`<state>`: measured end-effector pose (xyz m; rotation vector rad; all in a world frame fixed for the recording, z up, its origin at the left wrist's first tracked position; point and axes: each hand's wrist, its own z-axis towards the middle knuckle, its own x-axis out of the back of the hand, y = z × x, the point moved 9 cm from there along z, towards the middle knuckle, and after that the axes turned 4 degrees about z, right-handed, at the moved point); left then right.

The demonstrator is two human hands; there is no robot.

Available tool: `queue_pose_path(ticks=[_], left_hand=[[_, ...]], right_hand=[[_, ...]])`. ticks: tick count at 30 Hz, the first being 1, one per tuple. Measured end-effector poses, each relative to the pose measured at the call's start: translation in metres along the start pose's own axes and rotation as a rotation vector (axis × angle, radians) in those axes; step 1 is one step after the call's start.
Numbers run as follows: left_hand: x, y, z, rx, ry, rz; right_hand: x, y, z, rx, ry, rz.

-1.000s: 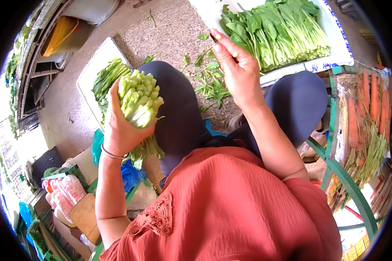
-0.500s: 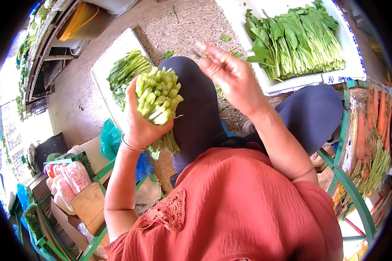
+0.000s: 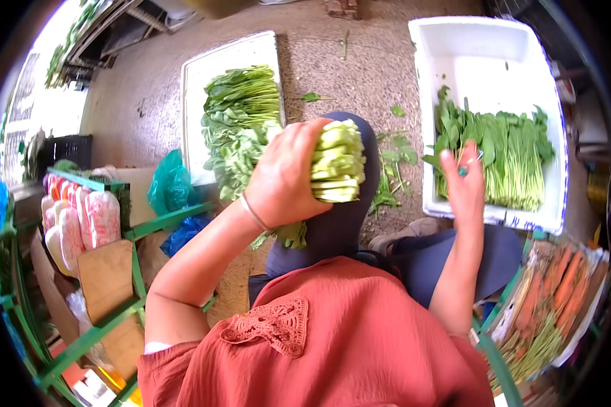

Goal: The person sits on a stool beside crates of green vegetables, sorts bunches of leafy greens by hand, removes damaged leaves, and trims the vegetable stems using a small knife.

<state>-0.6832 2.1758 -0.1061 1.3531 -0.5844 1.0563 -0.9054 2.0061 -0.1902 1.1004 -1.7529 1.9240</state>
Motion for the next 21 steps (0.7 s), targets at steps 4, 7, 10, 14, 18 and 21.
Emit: queue_pose_path(ticks=[4,7,10,14,18,21], left_hand=[[-0.009,0.000,0.004,0.009,-0.032,-0.042],[-0.006,0.002,0.004,-0.058,0.082,-0.118],[-0.003,-0.003,0.001,-0.066,0.115,-0.158],[0.011,-0.017,-0.004,-0.041,0.152,-0.228],[0.029,-0.043,-0.008,-0.011,0.206,-0.284],[0.049,-0.074,0.003,0.013,0.223,-0.217]], right_hand=[[-0.058,-0.086,-0.054,-0.065,-0.525,0.788],[-0.078,-0.101,-0.049,-0.046,-0.525,0.712],[-0.083,-0.137,-0.040,0.170,-0.447,0.625],[-0.094,-0.168,-0.040,0.193,-0.559,0.496],[-0.117,-0.196,-0.038,0.114,-0.651,0.556],[-0.146,-0.224,-0.017,0.130,-0.717,0.606]])
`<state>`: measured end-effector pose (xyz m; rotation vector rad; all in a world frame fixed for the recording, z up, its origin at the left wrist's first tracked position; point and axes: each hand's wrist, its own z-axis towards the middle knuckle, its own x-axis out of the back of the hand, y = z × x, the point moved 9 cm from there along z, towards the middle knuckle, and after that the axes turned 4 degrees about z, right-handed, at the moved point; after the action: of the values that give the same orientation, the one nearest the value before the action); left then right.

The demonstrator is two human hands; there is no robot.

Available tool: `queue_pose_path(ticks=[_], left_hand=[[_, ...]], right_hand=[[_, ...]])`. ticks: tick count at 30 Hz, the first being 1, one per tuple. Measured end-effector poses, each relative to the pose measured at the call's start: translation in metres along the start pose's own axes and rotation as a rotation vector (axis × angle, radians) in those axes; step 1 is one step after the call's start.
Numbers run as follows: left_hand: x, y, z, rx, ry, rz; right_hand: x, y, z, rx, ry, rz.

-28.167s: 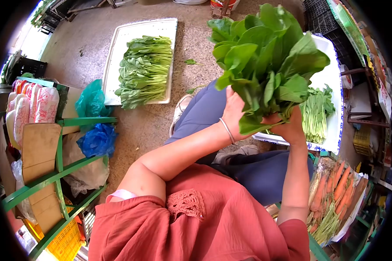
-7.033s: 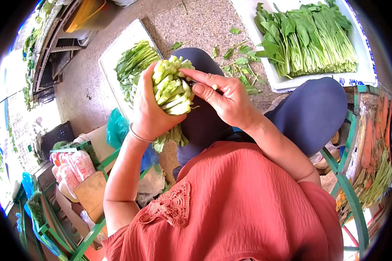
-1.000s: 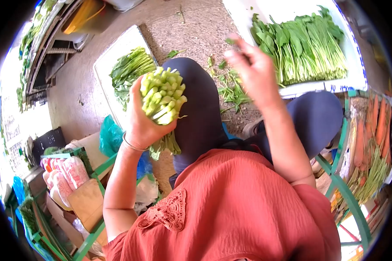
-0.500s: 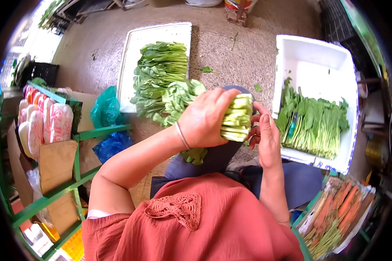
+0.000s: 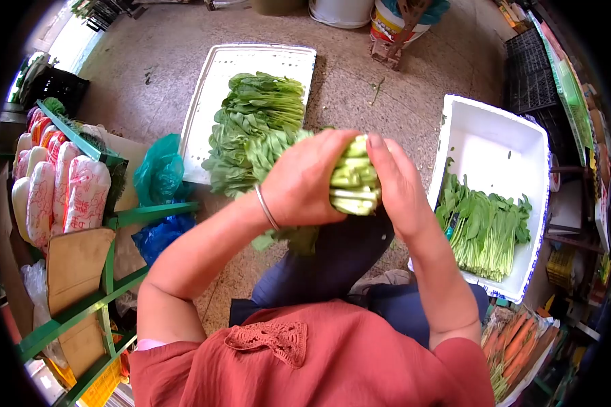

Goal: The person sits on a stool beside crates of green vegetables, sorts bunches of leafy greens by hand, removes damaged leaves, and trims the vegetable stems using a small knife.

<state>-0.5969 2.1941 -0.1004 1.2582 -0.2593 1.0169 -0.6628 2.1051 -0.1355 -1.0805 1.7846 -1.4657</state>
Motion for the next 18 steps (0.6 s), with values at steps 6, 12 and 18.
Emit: queue_pose_path(ticks=[6,12,18], left_hand=[[0.025,-0.090,0.072,-0.096,0.034,0.213],[-0.002,-0.231,0.146,-0.066,-0.161,0.561],[-0.053,-0.345,0.157,0.004,-0.341,0.654]], right_hand=[[-0.027,0.010,0.136,0.025,-0.133,0.303],[-0.055,0.081,0.291,0.012,-0.235,0.680],[-0.080,0.180,0.365,-0.227,-0.139,0.863]])
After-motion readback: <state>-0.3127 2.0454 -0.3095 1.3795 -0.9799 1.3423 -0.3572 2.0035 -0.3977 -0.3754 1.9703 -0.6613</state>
